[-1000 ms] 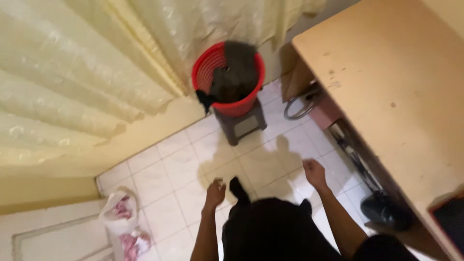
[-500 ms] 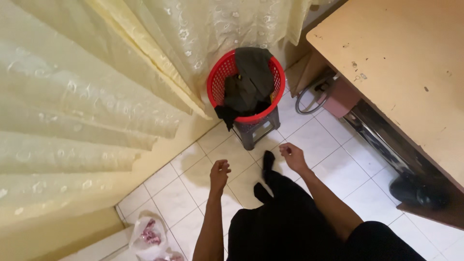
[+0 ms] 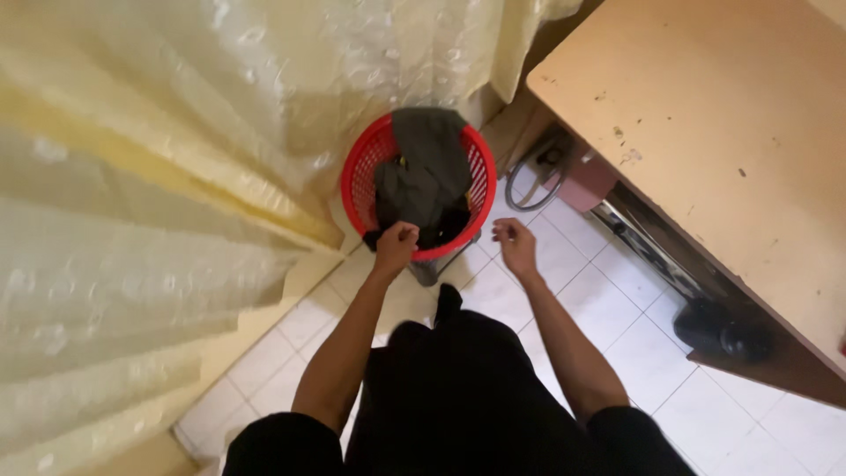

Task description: The person folds three shirts one by one on a wooden table. They retrieve a dark green shirt, a dark olive shirt, and a yellow shirt from a red laundry basket, fold each neatly, and place them into a stack on the table.

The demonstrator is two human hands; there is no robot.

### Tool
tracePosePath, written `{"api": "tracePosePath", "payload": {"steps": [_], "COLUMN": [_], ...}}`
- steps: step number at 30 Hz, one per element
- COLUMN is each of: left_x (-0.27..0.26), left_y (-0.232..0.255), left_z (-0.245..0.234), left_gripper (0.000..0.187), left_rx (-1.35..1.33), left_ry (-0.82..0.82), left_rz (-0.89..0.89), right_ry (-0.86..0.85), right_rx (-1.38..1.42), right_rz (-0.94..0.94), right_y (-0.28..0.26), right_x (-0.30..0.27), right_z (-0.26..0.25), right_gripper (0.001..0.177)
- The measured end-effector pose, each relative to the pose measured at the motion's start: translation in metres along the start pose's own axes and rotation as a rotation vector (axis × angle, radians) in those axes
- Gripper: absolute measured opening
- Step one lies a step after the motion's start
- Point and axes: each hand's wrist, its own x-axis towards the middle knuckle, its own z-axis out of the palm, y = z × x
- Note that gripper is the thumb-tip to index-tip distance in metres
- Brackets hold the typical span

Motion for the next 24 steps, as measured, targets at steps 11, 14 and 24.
{"api": "tracePosePath", "payload": {"steps": [11,14,24], "left_x": [0.127,0.120,0.192], "left_y": [0.013,0.047,0.044], "left_z": [0.014,0.005,-0.005], "left_gripper": [0.076,0.093,0.082], "left_rx": [0.711,0.945,1.367], "left_ry": [-0.309,-0.389,-0.812], "left_rz": [-0.076,-0.076,0.396], "right_ry": [0.057,0.256,0.720], "right_rx": [-0.268,-0.216,-0.105], "right_rz": [0.169,0.231,0.400], "right_y": [-0.036,-0.050,-0.084], "right_x": [-0.034,-0.051,-0.136], "right_z": [0.048,0.050,0.161], "right_gripper": [0.019,0.019,0.022]}}
